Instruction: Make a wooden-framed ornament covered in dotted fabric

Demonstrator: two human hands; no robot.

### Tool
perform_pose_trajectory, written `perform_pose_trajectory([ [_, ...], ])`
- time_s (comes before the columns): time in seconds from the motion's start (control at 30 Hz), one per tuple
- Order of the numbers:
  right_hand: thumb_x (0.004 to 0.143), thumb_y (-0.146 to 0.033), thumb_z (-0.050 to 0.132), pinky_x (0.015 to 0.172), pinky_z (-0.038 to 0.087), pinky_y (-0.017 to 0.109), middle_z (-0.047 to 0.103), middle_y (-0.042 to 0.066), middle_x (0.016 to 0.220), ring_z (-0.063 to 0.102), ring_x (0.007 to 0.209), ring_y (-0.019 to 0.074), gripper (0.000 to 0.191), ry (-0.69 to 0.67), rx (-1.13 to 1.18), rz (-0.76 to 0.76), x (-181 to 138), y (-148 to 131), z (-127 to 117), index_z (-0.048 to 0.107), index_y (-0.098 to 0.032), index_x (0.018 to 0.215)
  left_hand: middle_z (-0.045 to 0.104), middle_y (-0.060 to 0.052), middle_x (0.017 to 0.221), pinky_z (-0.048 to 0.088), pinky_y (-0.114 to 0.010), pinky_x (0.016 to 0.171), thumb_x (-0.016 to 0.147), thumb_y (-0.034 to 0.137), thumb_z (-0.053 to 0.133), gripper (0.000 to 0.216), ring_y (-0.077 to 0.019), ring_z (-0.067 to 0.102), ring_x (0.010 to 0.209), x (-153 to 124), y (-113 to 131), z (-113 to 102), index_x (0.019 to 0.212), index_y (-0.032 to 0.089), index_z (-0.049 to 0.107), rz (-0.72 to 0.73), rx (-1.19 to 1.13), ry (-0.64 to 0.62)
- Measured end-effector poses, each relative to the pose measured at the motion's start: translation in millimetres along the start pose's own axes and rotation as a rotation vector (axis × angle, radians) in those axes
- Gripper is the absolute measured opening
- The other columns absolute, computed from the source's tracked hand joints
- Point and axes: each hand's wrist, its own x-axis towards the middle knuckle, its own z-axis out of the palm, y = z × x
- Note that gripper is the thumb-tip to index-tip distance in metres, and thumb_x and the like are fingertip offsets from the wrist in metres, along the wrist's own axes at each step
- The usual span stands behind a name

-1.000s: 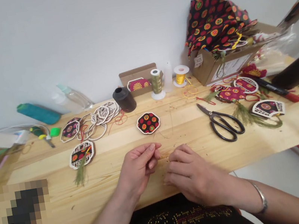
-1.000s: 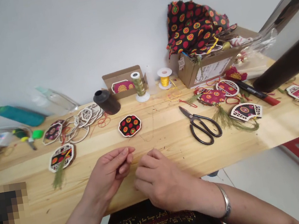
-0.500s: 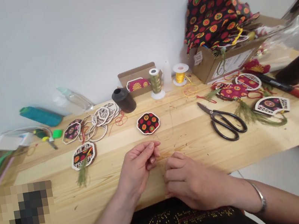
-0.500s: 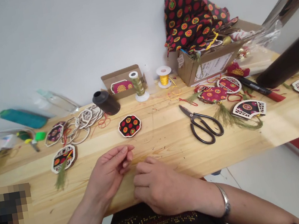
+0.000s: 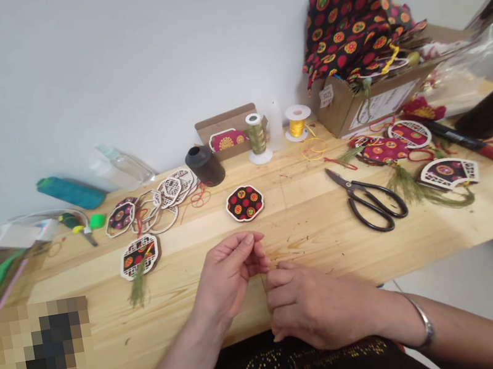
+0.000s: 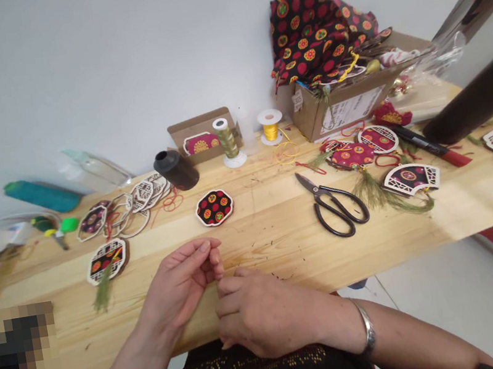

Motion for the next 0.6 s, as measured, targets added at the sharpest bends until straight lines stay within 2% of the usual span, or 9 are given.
perform_pose_trajectory([
  [0.3,0.095,-0.021,0.055,0.077,0.041,0.027,0.066,0.001,0.079,0.049,0.085,0.0161,0.021,-0.013,0.032,-0.040,1.7,2.2,2.9,0.070,-0.017,0.081,0.062,0.001,0.060,0.038,-0.015,0.044,0.065,0.028,0.085,0.025,-0.0035,0.049,0.044,2.0,-0.6,-0.5,0.078,0.010,0.075,0.022,-0.020,-0.021],
  [0.6,0.087,-0.016,0.062,0.075,0.040,0.027,0.066,0.000,0.076,0.050,0.082,0.0159,0.011,-0.065,0.102,-0.070,1.7,2.9,7.1,0.071,-0.016,0.081,0.061,0.000,0.060,0.036,-0.015,0.045,0.061,0.027,0.086,0.026,-0.0032,0.047,0.045,0.3,-2.0,2.9,0.078,0.009,0.076,0.008,-0.039,-0.003],
])
